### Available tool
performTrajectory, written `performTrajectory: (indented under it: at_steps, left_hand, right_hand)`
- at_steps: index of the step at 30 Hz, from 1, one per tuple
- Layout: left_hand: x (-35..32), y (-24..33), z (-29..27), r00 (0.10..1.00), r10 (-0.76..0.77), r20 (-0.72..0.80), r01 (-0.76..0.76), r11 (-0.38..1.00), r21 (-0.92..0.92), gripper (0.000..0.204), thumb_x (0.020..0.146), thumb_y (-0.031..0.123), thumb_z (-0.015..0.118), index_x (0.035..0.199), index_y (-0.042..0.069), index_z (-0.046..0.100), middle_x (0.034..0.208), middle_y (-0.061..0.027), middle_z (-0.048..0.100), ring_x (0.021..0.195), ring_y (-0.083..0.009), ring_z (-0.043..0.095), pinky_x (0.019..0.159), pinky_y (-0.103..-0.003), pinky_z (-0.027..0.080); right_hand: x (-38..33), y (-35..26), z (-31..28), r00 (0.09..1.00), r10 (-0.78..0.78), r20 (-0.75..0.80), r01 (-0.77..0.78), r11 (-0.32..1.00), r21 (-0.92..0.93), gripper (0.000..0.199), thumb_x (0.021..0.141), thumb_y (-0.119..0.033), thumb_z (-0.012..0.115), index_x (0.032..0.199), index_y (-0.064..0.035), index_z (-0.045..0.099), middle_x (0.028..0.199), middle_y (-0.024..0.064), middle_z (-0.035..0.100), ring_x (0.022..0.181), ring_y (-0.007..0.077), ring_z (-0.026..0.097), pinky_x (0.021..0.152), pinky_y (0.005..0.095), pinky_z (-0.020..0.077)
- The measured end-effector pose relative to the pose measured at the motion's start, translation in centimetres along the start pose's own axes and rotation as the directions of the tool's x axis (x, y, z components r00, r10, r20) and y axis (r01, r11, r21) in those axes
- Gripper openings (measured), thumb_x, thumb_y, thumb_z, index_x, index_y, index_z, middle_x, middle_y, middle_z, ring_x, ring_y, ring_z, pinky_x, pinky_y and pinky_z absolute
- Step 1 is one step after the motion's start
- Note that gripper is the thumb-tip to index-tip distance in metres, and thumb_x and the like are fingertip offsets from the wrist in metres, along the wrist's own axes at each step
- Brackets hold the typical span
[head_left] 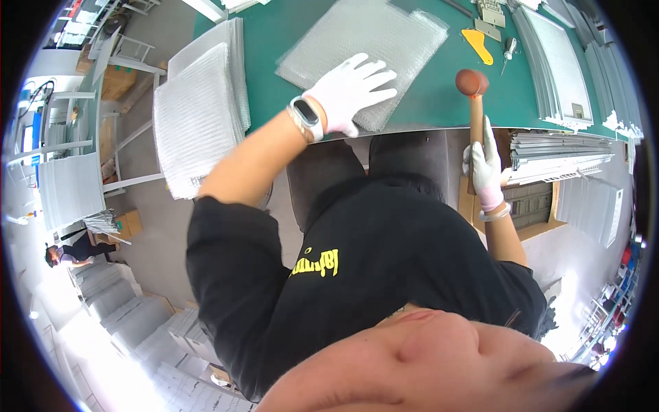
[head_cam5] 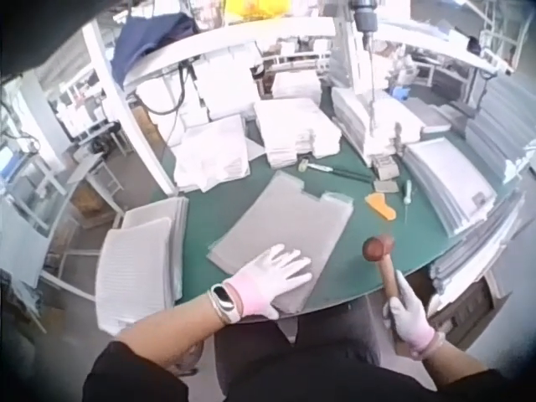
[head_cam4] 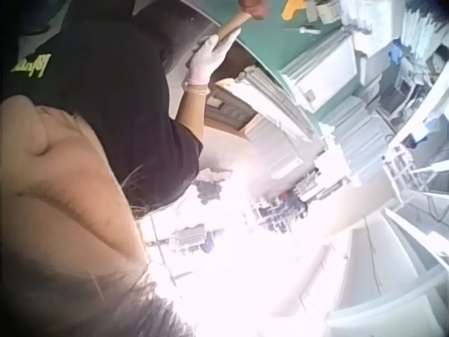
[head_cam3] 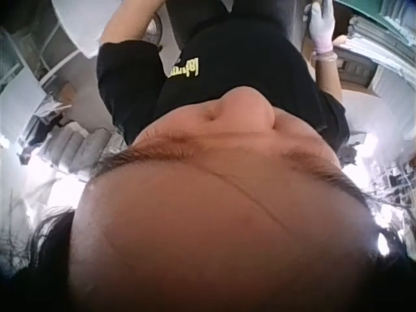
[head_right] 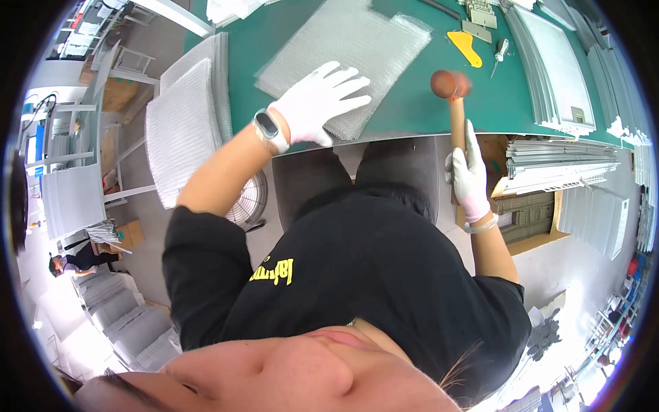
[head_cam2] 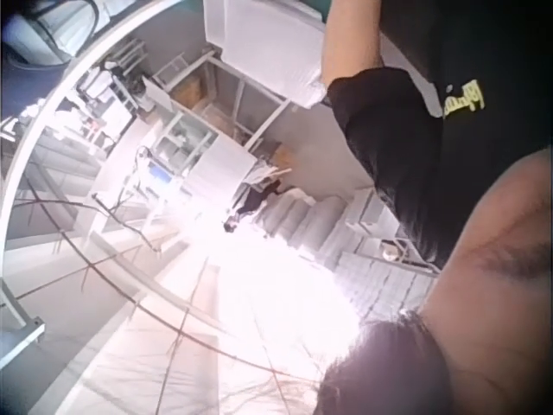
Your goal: Assembling industrial mesh panels using a rubber mallet and a power drill at a workbench.
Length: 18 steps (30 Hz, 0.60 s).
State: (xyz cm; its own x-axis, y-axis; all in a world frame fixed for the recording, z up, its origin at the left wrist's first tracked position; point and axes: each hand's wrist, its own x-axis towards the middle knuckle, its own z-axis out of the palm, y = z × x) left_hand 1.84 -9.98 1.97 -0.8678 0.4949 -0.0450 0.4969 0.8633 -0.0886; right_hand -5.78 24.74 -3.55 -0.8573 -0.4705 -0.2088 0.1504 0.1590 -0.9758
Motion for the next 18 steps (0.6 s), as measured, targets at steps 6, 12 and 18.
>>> performTrajectory:
  at_steps: [6, 12, 18]
  left_hand:
    - [5.7, 0.2, 5.7, 0.949, 0.285, -0.136, -0.308, 0.932, -0.192, 0.079, 0.081, 0.053, 0.069, 0.143, 0.009, 0.049, 0.151, -0.0159, 0.045, 0.144, -0.0336, 0.035, 0.121, -0.052, 0.021]
    - [16.7, 5.9, 7.6, 0.887, -0.429, -0.169, 0.41, 0.902, -0.138, 0.086, 0.085, 0.06, 0.062, 0.147, 0.004, 0.043, 0.152, -0.019, 0.042, 0.145, -0.0434, 0.031, 0.117, -0.066, 0.016]
    - [21.9, -4.4, 5.9, 0.56, -0.827, 0.051, 0.731, 0.464, -0.5, 0.071, 0.096, 0.048, 0.046, 0.152, 0.004, 0.038, 0.158, -0.0184, 0.037, 0.148, -0.0404, 0.028, 0.117, -0.067, 0.014]
  right_hand:
    - [-1.9, 2.4, -1.1, 0.996, 0.044, 0.074, -0.044, 0.999, 0.0, 0.062, 0.102, -0.007, 0.048, 0.16, -0.0154, 0.028, 0.079, -0.0026, 0.053, 0.061, 0.0036, 0.043, 0.056, 0.0196, 0.043]
    - [-0.2, 0.1, -4.6, 0.987, -0.118, 0.11, 0.156, 0.876, -0.457, 0.058, 0.098, -0.014, 0.055, 0.154, -0.0097, 0.04, 0.072, 0.0078, 0.058, 0.061, 0.0105, 0.05, 0.061, 0.0283, 0.0479]
    - [8.3, -8.2, -7.4, 0.937, -0.338, 0.088, 0.33, 0.776, -0.537, 0.056, 0.099, -0.016, 0.056, 0.154, -0.0125, 0.042, 0.076, 0.0057, 0.059, 0.062, 0.01, 0.05, 0.061, 0.0272, 0.0469]
